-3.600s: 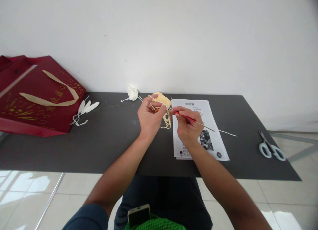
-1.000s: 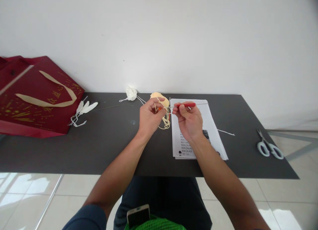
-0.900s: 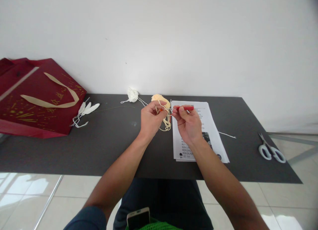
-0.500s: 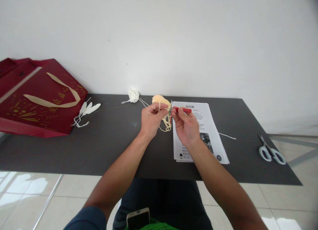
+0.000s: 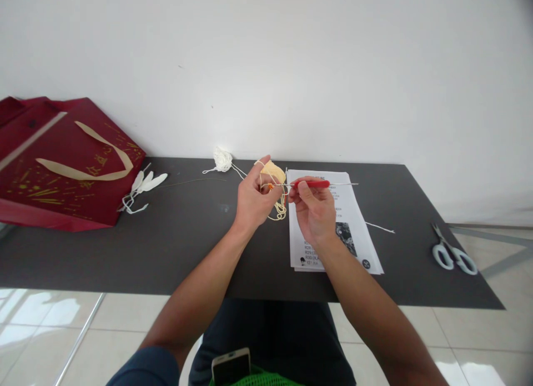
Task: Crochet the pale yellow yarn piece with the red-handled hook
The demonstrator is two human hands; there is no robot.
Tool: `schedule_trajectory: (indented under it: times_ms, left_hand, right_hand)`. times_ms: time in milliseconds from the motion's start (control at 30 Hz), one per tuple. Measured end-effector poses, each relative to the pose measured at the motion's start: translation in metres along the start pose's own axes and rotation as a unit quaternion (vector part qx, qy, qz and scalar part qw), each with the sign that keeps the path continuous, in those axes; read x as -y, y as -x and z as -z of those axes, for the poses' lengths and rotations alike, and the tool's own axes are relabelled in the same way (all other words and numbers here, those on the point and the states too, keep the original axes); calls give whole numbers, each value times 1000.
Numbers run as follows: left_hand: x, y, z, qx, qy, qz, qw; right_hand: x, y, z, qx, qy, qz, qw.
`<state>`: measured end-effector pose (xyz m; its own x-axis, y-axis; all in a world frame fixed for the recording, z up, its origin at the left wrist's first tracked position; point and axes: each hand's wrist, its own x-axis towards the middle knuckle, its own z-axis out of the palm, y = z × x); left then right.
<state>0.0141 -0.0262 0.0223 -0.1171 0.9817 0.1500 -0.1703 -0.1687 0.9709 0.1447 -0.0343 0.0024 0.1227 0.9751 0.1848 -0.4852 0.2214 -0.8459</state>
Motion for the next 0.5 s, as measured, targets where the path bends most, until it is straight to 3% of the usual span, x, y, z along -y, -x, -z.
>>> schedule_trajectory:
  times_ms: [267,500]
  left_hand:
    - [7,-3,2,4,36,-16,999]
    - [4,-3,2,-3,49,-14,999]
  right_hand:
    - [9,3,-3,-15,-35,-5,999]
    - [1,6,-3,-30,46,45,997]
